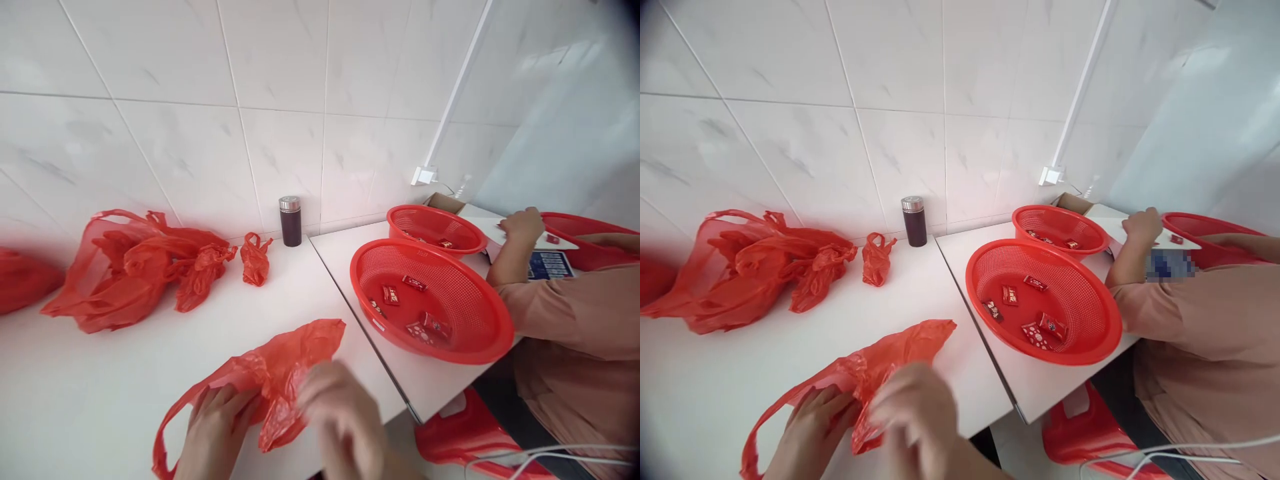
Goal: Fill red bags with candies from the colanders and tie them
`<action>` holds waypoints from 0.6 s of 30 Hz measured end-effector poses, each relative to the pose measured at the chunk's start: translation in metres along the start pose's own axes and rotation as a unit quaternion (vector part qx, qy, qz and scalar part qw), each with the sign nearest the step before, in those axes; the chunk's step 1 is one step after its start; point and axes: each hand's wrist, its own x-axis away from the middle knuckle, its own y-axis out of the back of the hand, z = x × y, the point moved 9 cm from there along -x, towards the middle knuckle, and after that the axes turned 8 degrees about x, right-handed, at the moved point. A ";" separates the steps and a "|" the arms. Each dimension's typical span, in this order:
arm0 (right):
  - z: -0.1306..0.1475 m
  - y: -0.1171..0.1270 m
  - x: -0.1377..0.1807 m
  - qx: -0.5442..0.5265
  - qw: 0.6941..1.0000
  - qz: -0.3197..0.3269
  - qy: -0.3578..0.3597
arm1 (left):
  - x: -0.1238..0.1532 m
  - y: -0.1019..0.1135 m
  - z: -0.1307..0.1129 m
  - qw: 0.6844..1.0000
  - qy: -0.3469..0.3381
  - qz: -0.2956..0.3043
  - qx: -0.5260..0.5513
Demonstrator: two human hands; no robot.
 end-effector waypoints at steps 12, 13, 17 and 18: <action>-0.097 -0.066 -0.020 0.497 0.738 0.456 0.008 | 0.012 0.028 -0.006 0.986 0.023 0.164 -0.024; -0.098 -0.058 -0.023 0.486 0.748 0.452 0.005 | 0.014 0.032 -0.002 0.986 0.027 0.163 -0.028; -0.093 -0.050 -0.022 0.415 0.781 0.467 -0.013 | 0.018 0.038 -0.011 0.988 0.028 0.147 -0.037; -0.093 -0.051 -0.020 0.399 0.784 0.476 -0.022 | 0.017 0.041 -0.021 0.991 0.015 0.128 -0.038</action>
